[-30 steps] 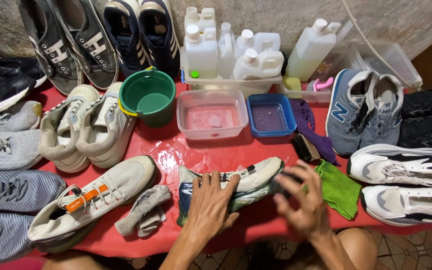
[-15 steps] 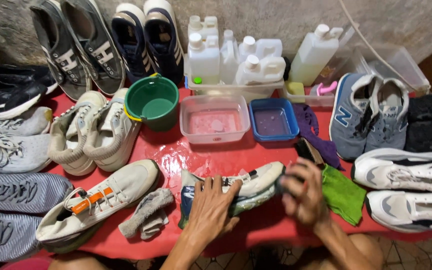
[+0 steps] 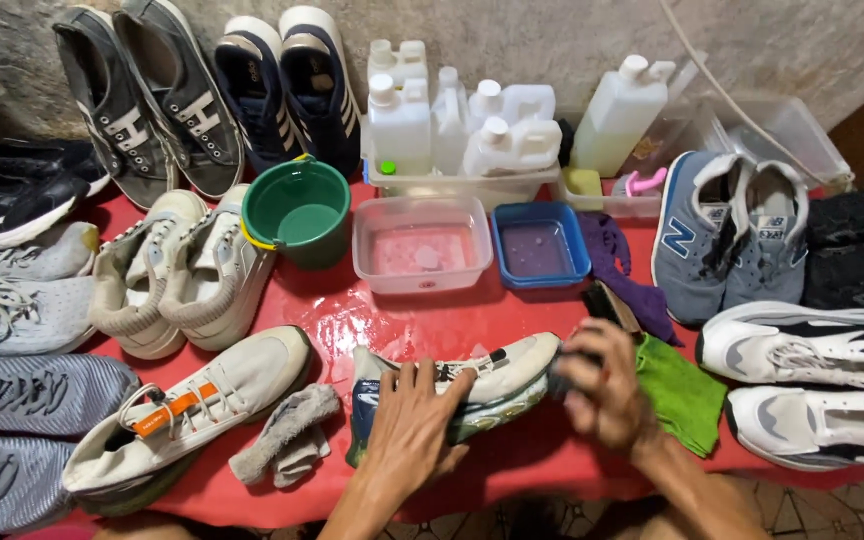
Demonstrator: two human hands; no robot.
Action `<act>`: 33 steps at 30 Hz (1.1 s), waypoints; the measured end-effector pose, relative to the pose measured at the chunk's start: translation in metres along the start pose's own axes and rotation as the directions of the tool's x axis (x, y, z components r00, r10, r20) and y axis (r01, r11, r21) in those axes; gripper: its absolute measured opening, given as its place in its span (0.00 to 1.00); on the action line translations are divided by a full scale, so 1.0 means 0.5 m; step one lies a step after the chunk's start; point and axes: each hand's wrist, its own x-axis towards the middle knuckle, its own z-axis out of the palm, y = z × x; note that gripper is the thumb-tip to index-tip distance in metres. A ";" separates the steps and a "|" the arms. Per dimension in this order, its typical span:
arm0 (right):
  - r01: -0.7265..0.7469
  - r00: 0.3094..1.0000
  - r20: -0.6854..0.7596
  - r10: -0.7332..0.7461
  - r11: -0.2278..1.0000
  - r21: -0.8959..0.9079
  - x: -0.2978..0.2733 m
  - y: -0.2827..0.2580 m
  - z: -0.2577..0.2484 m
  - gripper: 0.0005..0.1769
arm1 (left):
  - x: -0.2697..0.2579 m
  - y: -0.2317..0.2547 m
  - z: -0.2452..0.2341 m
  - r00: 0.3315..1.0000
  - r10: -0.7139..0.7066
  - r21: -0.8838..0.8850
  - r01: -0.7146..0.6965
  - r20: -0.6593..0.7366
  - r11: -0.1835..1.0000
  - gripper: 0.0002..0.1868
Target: The person scrubs a white sneaker with a black brush, then wipes it with a cloth. They repeat the process on the sole of the same shoe. The workspace contains multiple shoes, cleaning solutions, and containers.
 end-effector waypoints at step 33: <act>-0.295 0.934 0.175 0.311 0.949 -0.112 0.056 -0.052 -0.048 0.16 | 0.002 0.005 -0.019 0.996 0.020 0.040 -0.016 -0.089 0.999 0.51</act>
